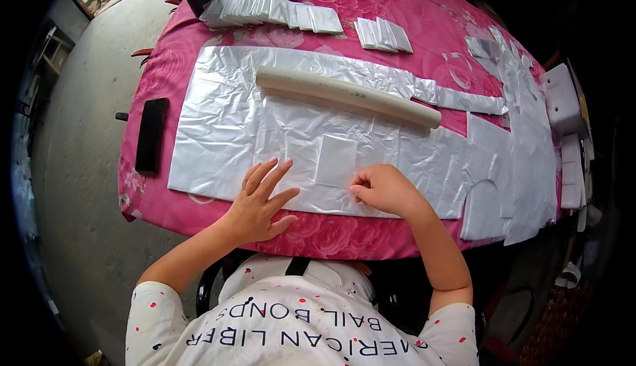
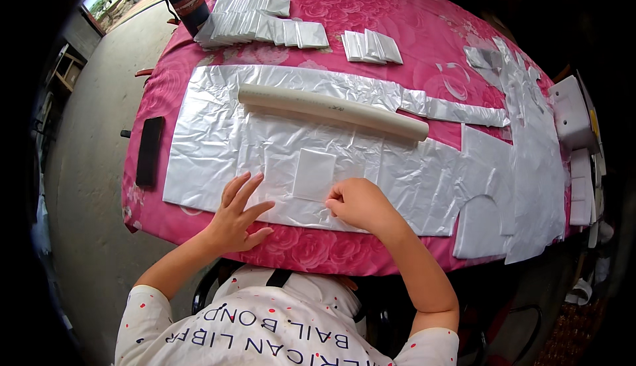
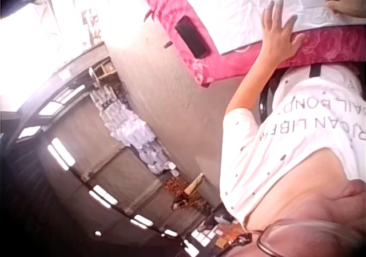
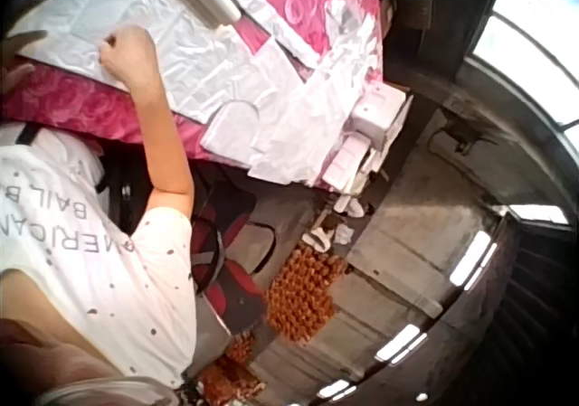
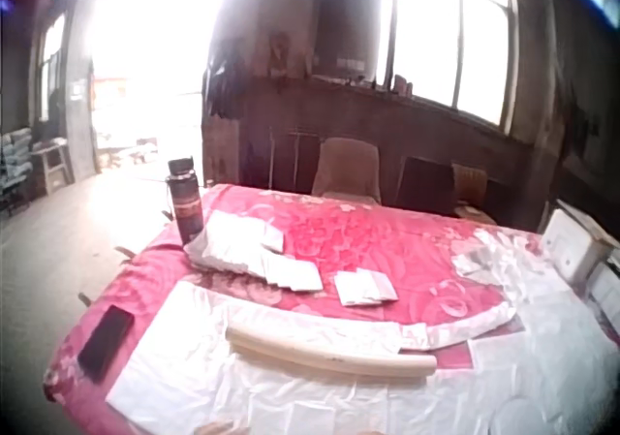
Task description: The person repeatedly tears off small pieces of clear plastic film from a roll and wraps small white rectangular items. They place each wrapped item into a growing stack on the table. The workspace is a pink floral tablecloth with a smartphone and water bottle nearby.
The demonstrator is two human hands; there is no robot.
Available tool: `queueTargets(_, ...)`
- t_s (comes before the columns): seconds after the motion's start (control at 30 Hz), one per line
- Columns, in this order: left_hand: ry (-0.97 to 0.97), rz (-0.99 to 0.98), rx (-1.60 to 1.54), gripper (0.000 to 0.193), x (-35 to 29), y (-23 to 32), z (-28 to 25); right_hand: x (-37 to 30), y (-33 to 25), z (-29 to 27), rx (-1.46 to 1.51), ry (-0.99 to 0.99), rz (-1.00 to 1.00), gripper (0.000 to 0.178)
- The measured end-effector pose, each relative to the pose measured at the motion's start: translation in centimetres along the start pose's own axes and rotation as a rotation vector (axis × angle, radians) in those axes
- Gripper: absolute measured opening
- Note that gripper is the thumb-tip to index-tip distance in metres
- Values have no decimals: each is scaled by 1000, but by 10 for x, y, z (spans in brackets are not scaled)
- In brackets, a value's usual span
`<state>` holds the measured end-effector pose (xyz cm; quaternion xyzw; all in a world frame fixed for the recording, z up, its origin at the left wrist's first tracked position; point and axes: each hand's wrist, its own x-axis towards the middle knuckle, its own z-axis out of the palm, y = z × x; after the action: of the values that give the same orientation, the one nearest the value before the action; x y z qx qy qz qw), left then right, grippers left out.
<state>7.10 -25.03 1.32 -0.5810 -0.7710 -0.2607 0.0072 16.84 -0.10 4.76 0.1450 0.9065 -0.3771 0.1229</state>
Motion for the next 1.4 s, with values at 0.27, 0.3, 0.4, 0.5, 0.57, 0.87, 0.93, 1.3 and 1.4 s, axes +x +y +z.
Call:
queueTargets(0.27, -296, -532, -879, 27, -69, 48, -30, 51, -3, 46, -321, 309, -550, 48)
queueTargets(0.3, -386, -667, -962, 28, -76, 50, -33, 53, -8, 55, -307, 290, -531, 50)
queueTargets(0.4, -417, -987, -1002, 30, -113, 56, -24, 46, -30, 87, -237, 241, -484, 55)
queueTargets(0.5, 12, -1427, -1401, 32, -127, 58, -10, 29, -62, 126, -74, 212, -509, 56)
queueTargets(0.57, 169, -1522, -1641, 27, -126, 57, -8, 14, -85, 154, 48, 111, -556, 54)
queueTargets(0.87, 118, -1440, -1136, 15, -139, 53, -14, -5, -107, 183, 82, -160, -802, 45)
queueTargets(0.93, -80, -1157, -703, 13, -120, 54, -36, 0, -104, 159, 24, -90, -975, 35)
queueTargets(1.3, 87, -385, -598, 48, 87, -16, -62, 112, 11, -72, 595, 350, -341, 12)
queueTargets(1.4, 94, -472, -767, 46, 169, -56, -35, 169, 64, -137, 974, 465, -218, 16)
